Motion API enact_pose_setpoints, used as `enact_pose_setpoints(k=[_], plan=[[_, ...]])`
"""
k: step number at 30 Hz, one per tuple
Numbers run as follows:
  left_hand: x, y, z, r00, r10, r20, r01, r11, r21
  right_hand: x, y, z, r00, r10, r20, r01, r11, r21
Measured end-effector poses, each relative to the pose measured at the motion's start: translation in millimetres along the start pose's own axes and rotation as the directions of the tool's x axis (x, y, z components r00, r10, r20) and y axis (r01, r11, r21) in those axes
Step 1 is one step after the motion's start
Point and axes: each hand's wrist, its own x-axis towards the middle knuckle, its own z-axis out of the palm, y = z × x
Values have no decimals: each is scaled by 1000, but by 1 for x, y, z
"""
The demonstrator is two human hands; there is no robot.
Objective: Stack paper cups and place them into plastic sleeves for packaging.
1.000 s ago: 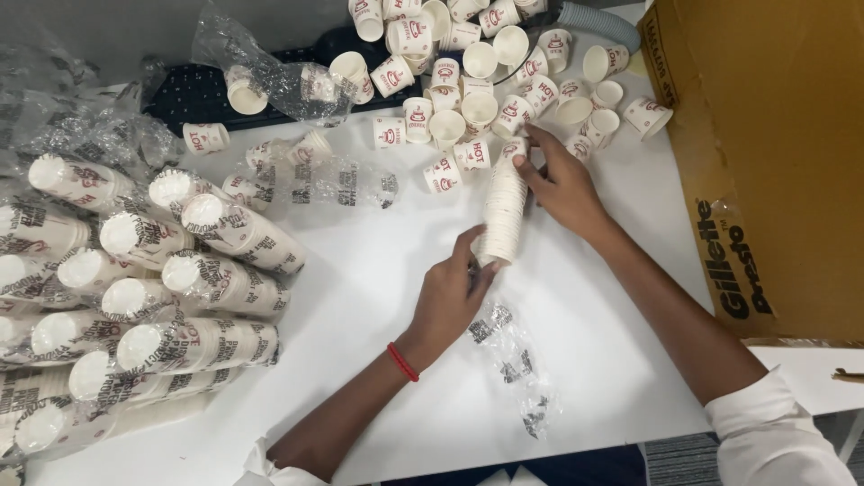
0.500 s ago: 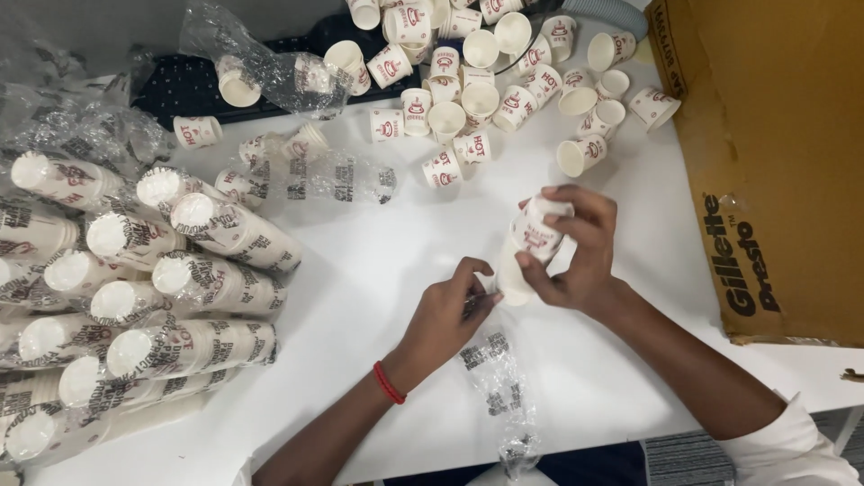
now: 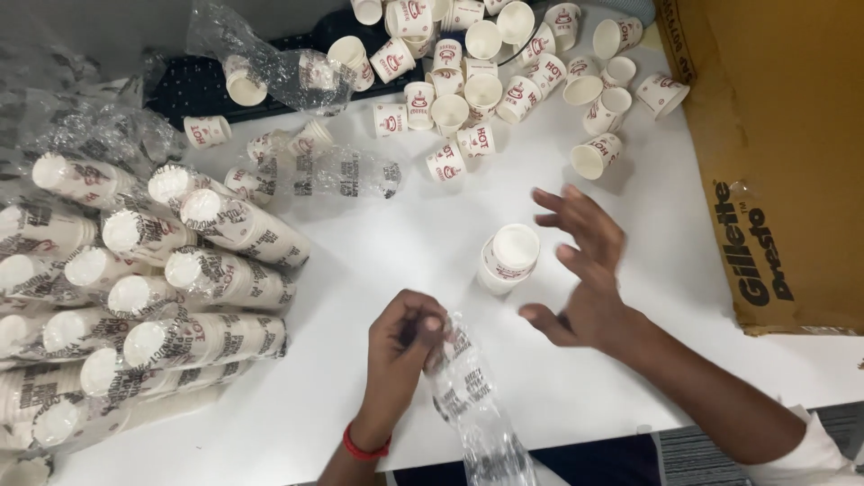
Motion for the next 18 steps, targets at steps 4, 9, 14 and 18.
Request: enact_pose_setpoints(k=[4, 9, 14, 18], plan=[[-21, 5, 15, 999, 42, -25, -49, 931, -361, -61, -29, -10, 982, 106, -156, -125, 985, -117], [-30, -7, 39, 983, 154, 96, -62, 780, -623, -34, -73, -10, 813, 521, 260, -582, 732, 355], [-28, 0, 51, 977, 170, 132, -68, 827, -558, -28, -72, -19, 240, 723, 648, -884, -113, 454], [-30, 21, 60, 974, 119, 191, 19, 801, -598, -56, -63, -16, -41, 760, 648, -887, -326, 326]])
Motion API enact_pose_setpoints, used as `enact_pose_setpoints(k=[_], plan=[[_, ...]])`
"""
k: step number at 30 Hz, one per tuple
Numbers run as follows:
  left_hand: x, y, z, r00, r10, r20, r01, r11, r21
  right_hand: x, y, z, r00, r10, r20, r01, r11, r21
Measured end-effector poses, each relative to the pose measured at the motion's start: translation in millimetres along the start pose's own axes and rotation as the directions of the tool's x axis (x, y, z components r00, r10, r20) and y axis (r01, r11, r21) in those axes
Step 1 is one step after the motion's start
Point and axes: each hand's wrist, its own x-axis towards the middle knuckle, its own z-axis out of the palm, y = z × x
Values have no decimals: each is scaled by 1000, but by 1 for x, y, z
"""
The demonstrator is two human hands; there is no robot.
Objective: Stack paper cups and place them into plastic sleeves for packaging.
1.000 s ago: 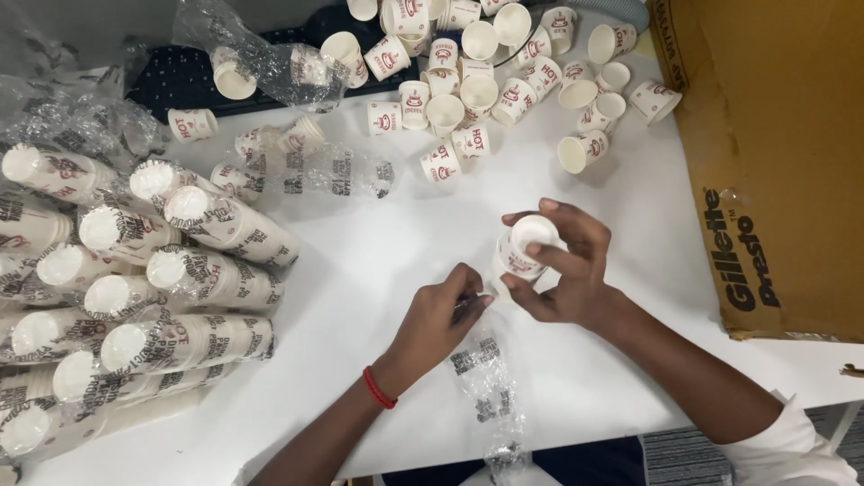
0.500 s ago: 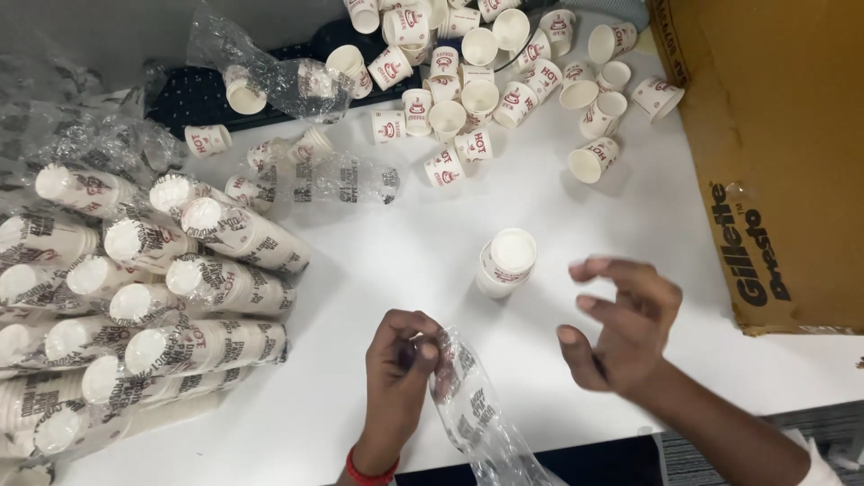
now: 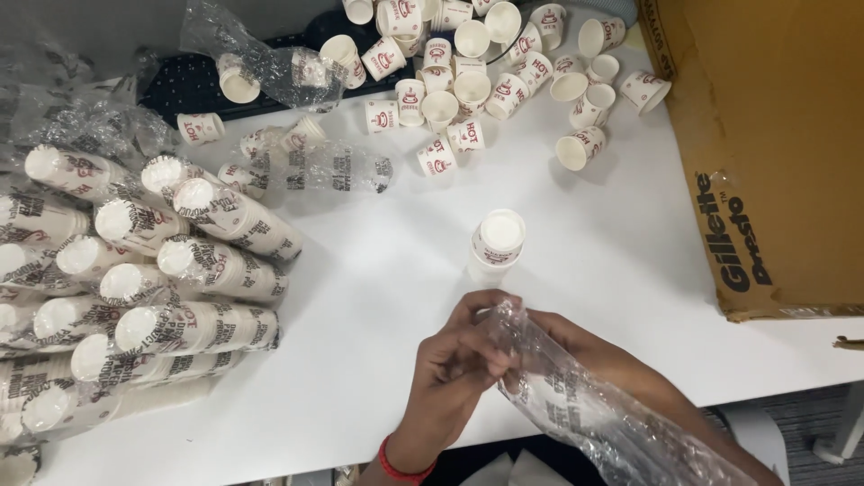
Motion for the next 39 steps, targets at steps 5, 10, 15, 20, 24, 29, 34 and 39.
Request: enact_pose_setpoints(k=[5, 10, 15, 20, 24, 29, 34, 39], plan=[[-2, -6, -2, 999, -34, -25, 34, 999, -19, 23, 14, -17, 763, -475, 438, 267, 849, 456], [0, -9, -8, 998, 12, -58, -14, 999, -45, 15, -1, 8, 859, -443, 257, 301, 843, 447], [-2, -14, -10, 997, -33, -72, 33, 999, -3, 10, 4, 19, 947, -289, 141, 242, 930, 278], [5, 12, -2, 998, -21, -61, 40, 944, 328, 23, 34, -14, 823, -502, 265, 403, 845, 351], [8, 11, -4, 998, -17, -53, 32, 953, 302, 14, 17, -2, 867, -470, 166, 391, 848, 357], [12, -3, -17, 996, 36, -81, 1, 907, 421, 9, 7, 11, 790, -607, -87, 575, 682, 452], [16, 8, -12, 932, -304, -199, 358, 862, 359, 16, 27, -4, 723, -691, 3, 622, 652, 434], [6, 11, -23, 944, -304, -131, 331, 884, 331, 14, 26, -3, 802, -587, -111, 590, 749, 302]])
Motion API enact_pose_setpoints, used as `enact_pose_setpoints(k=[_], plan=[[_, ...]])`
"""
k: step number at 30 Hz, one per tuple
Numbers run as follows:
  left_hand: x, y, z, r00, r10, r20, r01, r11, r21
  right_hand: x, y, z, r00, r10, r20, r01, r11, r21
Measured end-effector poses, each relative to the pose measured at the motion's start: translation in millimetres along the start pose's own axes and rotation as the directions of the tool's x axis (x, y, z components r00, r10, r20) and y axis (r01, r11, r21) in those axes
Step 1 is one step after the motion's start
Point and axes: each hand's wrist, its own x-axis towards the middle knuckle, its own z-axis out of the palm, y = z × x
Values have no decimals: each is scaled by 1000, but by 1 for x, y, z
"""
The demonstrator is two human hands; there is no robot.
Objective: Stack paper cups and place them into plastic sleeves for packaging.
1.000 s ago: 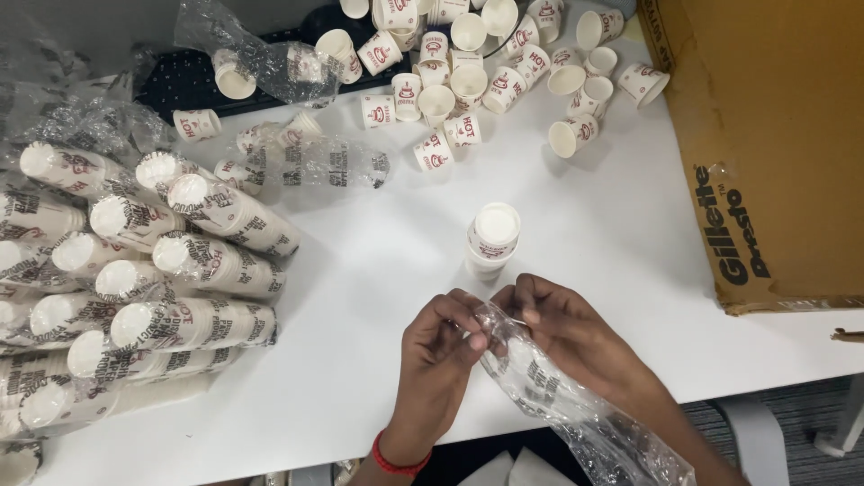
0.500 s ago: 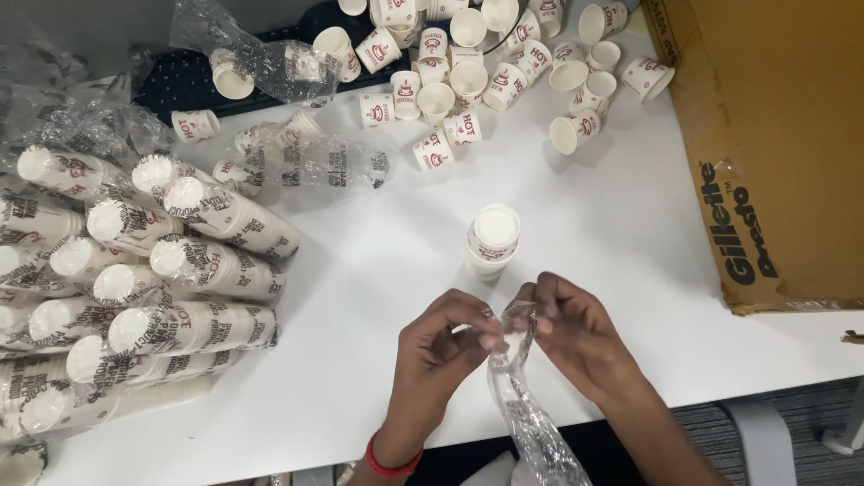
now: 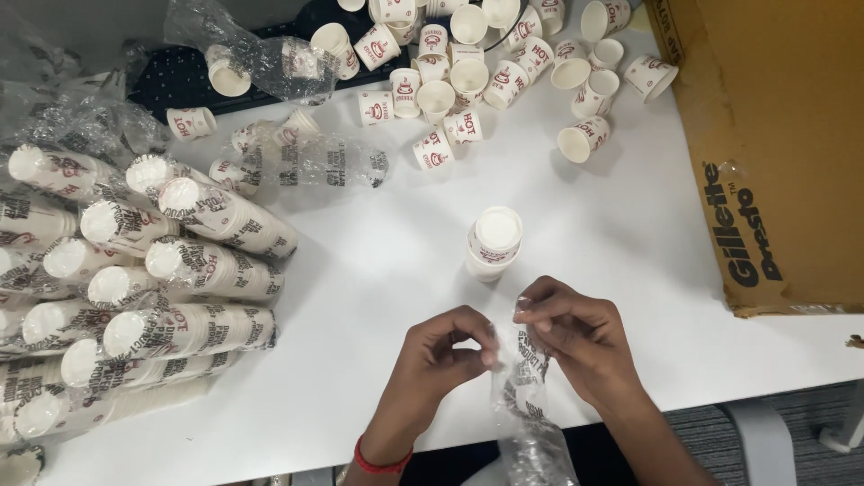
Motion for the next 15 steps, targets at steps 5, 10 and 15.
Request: enact_pose_setpoints(k=[5, 10, 15], plan=[[-2, -7, -5, 976, 214, -28, -216, 971, -98, 1, -6, 14, 982, 31, 184, 35, 937, -349], [-1, -8, -5, 972, 232, -26, -233, 969, -82, -1, 3, 2, 951, -184, 249, 259, 915, -311], [-1, 10, 10, 996, 90, 17, -91, 995, 50, -2, 12, -10, 968, -122, 222, 114, 992, 49]])
